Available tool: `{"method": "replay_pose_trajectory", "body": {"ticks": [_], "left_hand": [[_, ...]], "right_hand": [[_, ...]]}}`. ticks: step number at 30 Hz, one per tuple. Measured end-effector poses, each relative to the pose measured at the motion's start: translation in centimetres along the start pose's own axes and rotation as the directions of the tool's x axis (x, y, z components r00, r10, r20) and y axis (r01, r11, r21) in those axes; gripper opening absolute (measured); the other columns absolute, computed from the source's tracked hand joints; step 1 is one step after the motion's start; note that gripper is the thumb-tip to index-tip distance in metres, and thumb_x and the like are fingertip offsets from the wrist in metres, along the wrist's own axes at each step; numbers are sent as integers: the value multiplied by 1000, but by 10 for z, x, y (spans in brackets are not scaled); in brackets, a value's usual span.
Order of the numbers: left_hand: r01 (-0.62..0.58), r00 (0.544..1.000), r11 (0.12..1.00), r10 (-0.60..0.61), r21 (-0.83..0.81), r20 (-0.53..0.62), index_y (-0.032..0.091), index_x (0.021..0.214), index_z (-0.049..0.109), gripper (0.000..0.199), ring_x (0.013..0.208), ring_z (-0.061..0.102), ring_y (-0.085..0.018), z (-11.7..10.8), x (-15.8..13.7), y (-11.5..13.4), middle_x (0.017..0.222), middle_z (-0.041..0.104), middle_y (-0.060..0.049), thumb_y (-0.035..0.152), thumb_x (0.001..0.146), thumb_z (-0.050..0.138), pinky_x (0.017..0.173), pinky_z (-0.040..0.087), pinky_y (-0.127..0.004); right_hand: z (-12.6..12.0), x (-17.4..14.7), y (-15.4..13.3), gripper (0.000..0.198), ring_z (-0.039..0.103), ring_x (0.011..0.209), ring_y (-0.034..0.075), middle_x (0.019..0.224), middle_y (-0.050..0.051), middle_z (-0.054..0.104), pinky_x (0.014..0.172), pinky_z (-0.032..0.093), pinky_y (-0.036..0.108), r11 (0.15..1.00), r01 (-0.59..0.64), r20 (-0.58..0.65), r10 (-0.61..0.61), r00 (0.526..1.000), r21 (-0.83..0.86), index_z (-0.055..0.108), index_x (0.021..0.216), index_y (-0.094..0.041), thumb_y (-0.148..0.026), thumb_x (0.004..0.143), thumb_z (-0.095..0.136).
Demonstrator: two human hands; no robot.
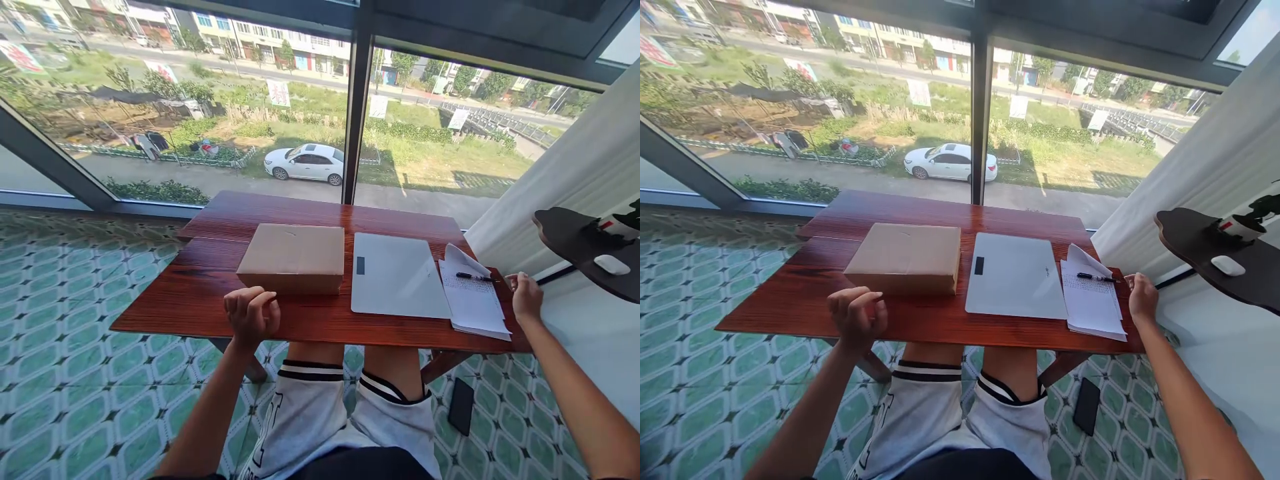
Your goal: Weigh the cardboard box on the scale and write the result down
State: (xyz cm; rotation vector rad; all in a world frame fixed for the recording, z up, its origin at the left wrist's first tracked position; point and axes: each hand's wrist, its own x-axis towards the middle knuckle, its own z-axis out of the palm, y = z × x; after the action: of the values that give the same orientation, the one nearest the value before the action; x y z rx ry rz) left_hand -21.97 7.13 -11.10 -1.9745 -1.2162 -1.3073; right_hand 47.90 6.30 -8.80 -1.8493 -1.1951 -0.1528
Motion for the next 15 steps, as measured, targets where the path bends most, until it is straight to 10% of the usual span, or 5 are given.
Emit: {"method": "replay_pose_trajectory", "body": {"ticks": [3,8,15], "left_hand": [[17,997,1000,-17,0,-70,23,100,56,20,87,56,-23,-1,0,3,91,61,-7,27,81,61,85,37,-41],[267,948,958,-280,-105,-151,21,101,52,22,95,53,-25,-5,11,5,98,56,-9,35,85,56,88,39,-46],[592,701,710,-687,-382,-190,18,114,50,31,103,53,-23,0,36,-1,112,52,-9,38,89,50,95,44,-45]], "right_hand": [[-2,0,-47,61,53,71,22,72,15,57,73,41,43,1000,27,-9,-28,1000,-8,60,66,-23,-58,98,22],[12,-43,-177,46,54,77,21,78,9,60,78,42,40,898,422,-49,-420,906,123,62,78,-18,-44,102,33],[69,-141,-323,19,56,92,18,102,8,62,79,46,34,809,375,90,-459,884,453,60,106,-19,-32,100,48]]}}
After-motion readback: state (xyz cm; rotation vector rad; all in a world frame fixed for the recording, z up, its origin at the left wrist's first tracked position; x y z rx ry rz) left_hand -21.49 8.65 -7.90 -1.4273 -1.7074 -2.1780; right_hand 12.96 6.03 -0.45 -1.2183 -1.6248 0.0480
